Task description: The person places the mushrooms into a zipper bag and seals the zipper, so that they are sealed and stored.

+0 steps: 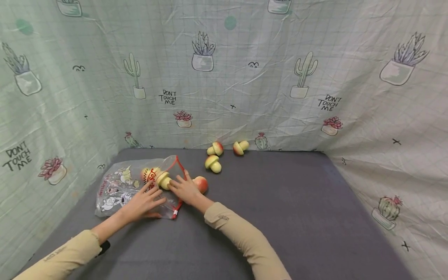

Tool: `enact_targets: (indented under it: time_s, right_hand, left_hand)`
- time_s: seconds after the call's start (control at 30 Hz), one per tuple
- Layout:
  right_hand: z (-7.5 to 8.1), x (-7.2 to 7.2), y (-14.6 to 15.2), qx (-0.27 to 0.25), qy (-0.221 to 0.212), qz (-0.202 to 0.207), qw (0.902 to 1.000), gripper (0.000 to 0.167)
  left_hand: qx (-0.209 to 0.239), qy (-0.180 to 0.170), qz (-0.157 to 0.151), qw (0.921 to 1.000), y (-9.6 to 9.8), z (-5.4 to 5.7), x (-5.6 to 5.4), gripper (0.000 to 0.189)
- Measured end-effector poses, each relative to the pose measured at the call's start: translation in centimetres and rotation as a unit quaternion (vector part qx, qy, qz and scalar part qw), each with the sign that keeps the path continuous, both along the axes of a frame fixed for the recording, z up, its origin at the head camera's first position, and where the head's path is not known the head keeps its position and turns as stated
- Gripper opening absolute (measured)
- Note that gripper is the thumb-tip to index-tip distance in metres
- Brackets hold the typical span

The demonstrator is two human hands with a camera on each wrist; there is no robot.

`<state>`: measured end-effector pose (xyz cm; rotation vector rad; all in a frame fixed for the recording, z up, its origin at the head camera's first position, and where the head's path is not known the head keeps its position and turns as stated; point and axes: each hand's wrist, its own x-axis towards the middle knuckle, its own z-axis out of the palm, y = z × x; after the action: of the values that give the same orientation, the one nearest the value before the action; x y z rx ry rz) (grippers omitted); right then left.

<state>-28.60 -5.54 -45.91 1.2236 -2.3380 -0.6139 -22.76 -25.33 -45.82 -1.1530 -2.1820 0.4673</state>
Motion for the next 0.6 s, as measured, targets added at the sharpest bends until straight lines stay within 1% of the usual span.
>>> enact_targets:
  time_s: [0.13, 0.2, 0.4, 0.6]
  right_hand:
    - [0.1, 0.0, -0.2, 0.014, 0.003, -0.012, 0.9998, 0.076]
    - [0.2, -0.1, -0.3, 0.018, 0.001, -0.016, 0.9997, 0.077]
    - [0.4, -0.2, -0.5, 0.029, -0.013, -0.021, 0.9993, 0.077]
    - [0.5, -0.4, -0.8, 0.039, -0.021, -0.022, 0.9988, 0.077]
  left_hand:
    - [0.003, -0.022, 0.033, 0.9992, -0.4, 0.9, 0.0, 0.060]
    - [0.003, -0.032, 0.040, 0.9987, -0.6, 1.3, -0.1, 0.062]
    - [0.004, -0.055, 0.038, 0.9977, -0.9, 2.0, 0.0, 0.065]
    - [-0.004, -0.055, 0.033, 0.9979, -1.0, 2.1, 0.2, 0.067]
